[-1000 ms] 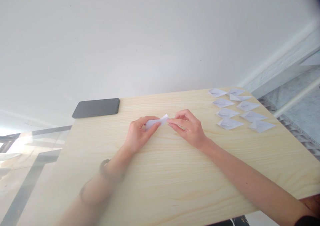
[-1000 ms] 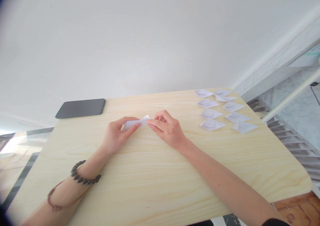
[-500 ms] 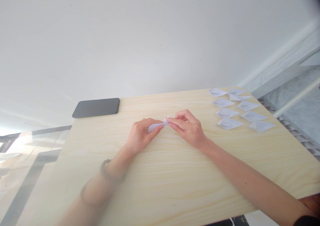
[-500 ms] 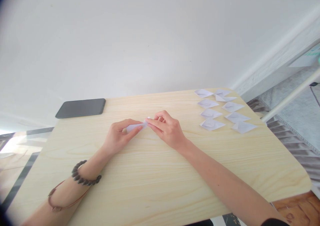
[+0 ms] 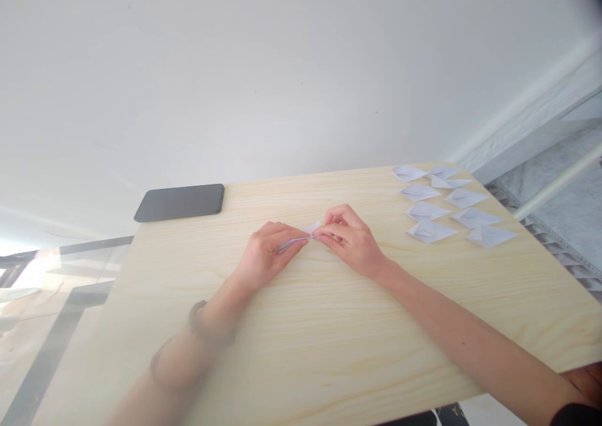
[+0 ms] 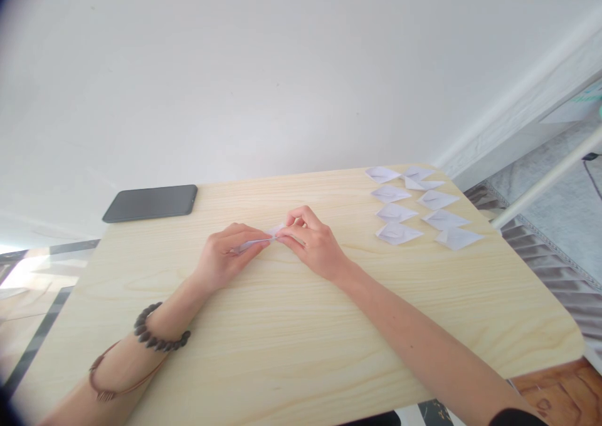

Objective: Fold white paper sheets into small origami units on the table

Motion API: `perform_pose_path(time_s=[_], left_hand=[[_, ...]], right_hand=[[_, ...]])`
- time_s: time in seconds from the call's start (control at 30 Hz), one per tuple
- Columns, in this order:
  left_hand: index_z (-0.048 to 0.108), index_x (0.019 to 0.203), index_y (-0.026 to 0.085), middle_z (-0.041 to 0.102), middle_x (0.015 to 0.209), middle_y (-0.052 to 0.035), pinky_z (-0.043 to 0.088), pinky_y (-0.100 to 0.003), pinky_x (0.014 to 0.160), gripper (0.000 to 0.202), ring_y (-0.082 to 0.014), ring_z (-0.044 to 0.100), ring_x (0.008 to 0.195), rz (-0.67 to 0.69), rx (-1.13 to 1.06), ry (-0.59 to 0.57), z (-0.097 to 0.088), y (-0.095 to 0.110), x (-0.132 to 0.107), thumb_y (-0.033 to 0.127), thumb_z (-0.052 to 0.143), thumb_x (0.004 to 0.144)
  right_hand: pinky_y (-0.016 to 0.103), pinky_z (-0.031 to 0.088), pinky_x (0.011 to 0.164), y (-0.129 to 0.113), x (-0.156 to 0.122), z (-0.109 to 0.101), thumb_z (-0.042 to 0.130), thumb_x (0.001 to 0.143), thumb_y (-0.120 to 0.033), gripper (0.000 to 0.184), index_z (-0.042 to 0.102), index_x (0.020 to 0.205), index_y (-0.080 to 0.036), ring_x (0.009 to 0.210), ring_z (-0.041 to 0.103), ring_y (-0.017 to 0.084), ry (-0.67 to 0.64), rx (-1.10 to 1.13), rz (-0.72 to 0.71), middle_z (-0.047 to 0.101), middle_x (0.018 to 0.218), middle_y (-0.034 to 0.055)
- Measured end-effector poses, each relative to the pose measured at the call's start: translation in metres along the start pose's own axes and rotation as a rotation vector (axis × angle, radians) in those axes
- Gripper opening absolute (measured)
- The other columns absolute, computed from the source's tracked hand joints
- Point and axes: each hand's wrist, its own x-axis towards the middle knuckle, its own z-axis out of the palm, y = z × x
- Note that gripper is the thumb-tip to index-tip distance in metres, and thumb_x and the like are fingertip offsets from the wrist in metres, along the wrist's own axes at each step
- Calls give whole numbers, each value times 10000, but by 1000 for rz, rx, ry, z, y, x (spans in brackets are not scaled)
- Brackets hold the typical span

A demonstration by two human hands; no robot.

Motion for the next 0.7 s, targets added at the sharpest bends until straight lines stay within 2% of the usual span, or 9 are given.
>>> perform_pose_path(time_s=[0.17,0.3,0.5,0.6,0.7], left_hand=[[655,910,219,674,812,-34,440,-301,706,154,-144,579,698,105,124,-2,-2,-4,1,289,546,827],[633,936,210,670,830,-39,436,-301,721,161,-147,588,737,131,218,27,-2,-5,1,284,526,840],[598,988,209,651,919,-41,447,-293,747,176,-149,579,824,107,272,59,-3,-9,1,182,487,855],[594,986,212,643,900,-34,452,-295,739,179,-153,574,813,82,286,63,-3,-11,0,165,491,848],[579,1026,210,630,975,-46,449,-310,776,202,-165,574,881,72,278,43,-3,-8,1,180,509,839]], right_hand=[[281,499,690,1,0,-1,545,818,-236,114,658,833,-231,771,542,119,-12,-16,-23,478,924,35],[307,500,730,4,1,-2,555,810,-237,105,660,811,-235,808,544,135,47,-18,-24,483,933,36],[323,506,690,7,3,-5,559,808,-238,98,657,806,-231,773,549,134,168,-36,34,492,963,44],[325,505,718,7,3,-6,555,811,-221,93,648,808,-224,796,555,137,153,-47,4,495,968,44],[327,499,760,6,2,-5,558,809,-198,88,644,812,-215,828,554,142,113,-77,-58,500,965,45]])
